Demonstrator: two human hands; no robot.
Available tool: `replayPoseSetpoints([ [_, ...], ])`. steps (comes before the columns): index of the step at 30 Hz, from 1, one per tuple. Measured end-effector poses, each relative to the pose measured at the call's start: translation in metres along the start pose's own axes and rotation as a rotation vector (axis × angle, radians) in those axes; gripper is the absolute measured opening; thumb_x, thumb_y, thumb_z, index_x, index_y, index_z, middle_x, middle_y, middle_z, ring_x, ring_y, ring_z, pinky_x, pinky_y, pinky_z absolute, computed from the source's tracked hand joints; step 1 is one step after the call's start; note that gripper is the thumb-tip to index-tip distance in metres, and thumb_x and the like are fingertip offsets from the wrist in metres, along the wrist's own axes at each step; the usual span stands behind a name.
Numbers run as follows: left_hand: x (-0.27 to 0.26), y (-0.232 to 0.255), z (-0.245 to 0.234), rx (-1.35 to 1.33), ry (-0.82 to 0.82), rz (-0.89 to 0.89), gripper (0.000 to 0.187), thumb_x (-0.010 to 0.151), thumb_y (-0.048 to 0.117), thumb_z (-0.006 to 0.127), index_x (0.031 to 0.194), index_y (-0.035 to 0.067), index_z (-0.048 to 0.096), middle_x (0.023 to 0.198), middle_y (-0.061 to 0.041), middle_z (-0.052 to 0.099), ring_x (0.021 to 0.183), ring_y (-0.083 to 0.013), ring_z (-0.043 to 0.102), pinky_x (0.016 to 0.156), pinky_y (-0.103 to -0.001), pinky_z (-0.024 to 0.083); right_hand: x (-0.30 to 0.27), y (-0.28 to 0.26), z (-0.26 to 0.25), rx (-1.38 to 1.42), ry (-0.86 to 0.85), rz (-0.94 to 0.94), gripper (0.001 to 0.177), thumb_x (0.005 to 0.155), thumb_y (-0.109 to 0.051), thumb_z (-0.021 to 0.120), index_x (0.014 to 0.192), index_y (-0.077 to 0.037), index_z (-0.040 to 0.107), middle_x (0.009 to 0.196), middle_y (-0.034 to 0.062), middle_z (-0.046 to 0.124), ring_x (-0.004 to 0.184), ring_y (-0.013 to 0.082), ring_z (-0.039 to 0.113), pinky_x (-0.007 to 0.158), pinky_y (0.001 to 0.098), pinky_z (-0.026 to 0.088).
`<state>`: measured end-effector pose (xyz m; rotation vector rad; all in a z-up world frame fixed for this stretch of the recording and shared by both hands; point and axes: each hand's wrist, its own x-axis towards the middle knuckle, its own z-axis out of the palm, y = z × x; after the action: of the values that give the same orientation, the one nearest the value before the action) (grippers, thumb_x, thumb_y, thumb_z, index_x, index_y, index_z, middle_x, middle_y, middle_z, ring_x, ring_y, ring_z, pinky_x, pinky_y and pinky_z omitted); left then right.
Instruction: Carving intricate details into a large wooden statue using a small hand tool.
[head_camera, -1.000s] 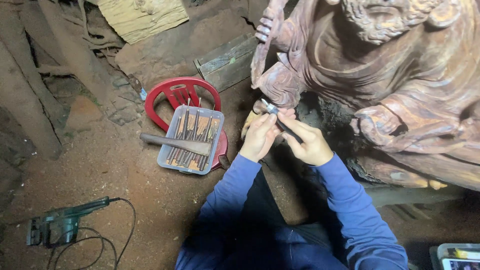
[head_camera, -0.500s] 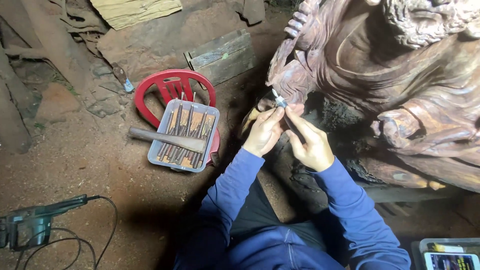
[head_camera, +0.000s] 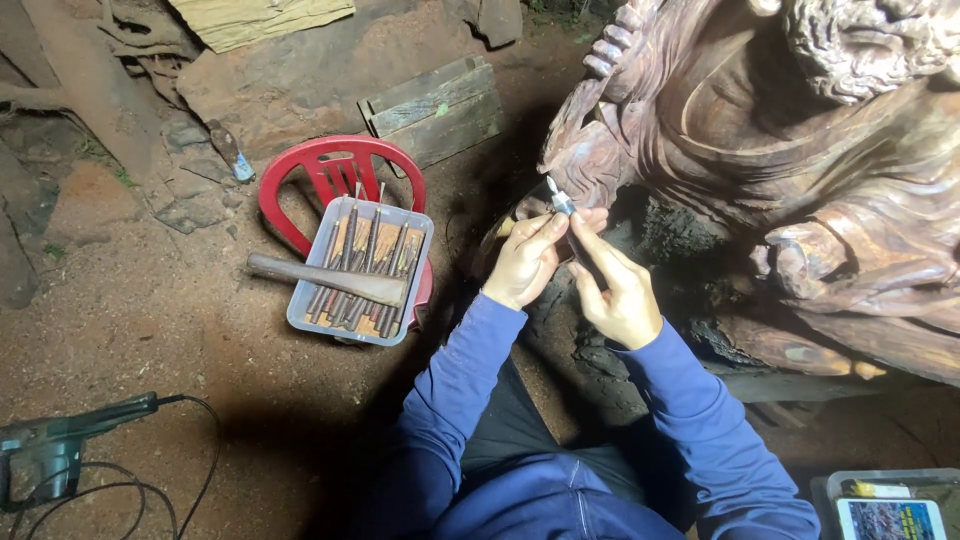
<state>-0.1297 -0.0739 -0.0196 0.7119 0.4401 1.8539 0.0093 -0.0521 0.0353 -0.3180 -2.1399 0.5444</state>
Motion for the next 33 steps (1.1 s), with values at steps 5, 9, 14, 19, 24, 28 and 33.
replayPoseSetpoints([
  [5,0.004,0.01,0.009,0.015,-0.009,0.044,0.027,0.106,0.015,0.059,0.119,-0.006,0.07,0.116,-0.027,0.069,0.115,-0.0347,0.065,0.102,-0.052,0.052,0.005,-0.003,-0.002,0.002,0.006,-0.014,0.046,0.096,-0.007,0.065,0.142,-0.002,0.061,0.132,0.0256,0.066,0.115,0.0434,0.066,0.089,0.0505,0.058],
  [9,0.002,0.024,0.022,0.022,-0.004,0.101,0.019,0.104,0.008,0.06,0.105,-0.005,0.074,0.099,-0.022,0.074,0.103,-0.0237,0.068,0.095,-0.043,0.056,0.006,-0.003,0.003,-0.007,0.016,-0.018,0.047,0.097,-0.008,0.065,0.143,-0.002,0.06,0.134,0.0255,0.065,0.117,0.0423,0.065,0.089,0.0493,0.057],
  [14,-0.009,0.051,0.05,0.016,0.023,0.13,0.021,0.104,0.01,0.061,0.093,0.0,0.076,0.088,-0.012,0.074,0.092,-0.0111,0.062,0.09,-0.032,0.054,0.009,-0.01,0.006,-0.006,0.002,-0.015,0.048,0.097,-0.007,0.065,0.144,-0.002,0.059,0.134,0.0268,0.065,0.116,0.0431,0.065,0.089,0.0507,0.057],
  [19,-0.014,0.073,0.075,0.04,0.031,0.141,0.024,0.102,0.013,0.062,0.083,0.006,0.076,0.075,-0.001,0.068,0.082,-0.0043,0.051,0.084,-0.024,0.048,0.01,-0.012,0.003,-0.015,-0.006,-0.018,0.048,0.096,-0.005,0.065,0.144,-0.001,0.059,0.131,0.0269,0.067,0.11,0.0432,0.069,0.085,0.0506,0.059],
  [24,-0.01,0.072,0.074,0.174,0.031,0.168,0.026,0.101,0.016,0.063,0.078,0.009,0.073,0.072,-0.001,0.066,0.082,-0.0027,0.054,0.078,-0.021,0.048,0.011,-0.014,-0.002,0.001,0.017,-0.013,0.05,0.096,-0.003,0.064,0.145,-0.001,0.057,0.132,0.027,0.066,0.111,0.0429,0.068,0.086,0.0505,0.058],
  [28,-0.01,0.064,0.068,0.23,0.031,0.163,0.027,0.102,0.019,0.063,0.081,0.008,0.075,0.073,-0.001,0.068,0.081,-0.0032,0.055,0.079,-0.023,0.049,0.012,-0.009,-0.007,-0.015,0.027,-0.023,0.051,0.095,-0.003,0.066,0.145,-0.001,0.058,0.132,0.0268,0.066,0.112,0.0433,0.068,0.086,0.0506,0.058],
  [33,-0.008,0.039,0.048,0.125,0.034,0.153,0.019,0.105,0.013,0.062,0.098,0.005,0.078,0.098,-0.009,0.076,0.102,-0.0115,0.062,0.097,-0.031,0.05,0.01,-0.002,-0.009,0.009,-0.032,-0.008,0.049,0.094,-0.003,0.067,0.142,-0.002,0.061,0.13,0.0269,0.067,0.11,0.0452,0.067,0.084,0.052,0.058],
])
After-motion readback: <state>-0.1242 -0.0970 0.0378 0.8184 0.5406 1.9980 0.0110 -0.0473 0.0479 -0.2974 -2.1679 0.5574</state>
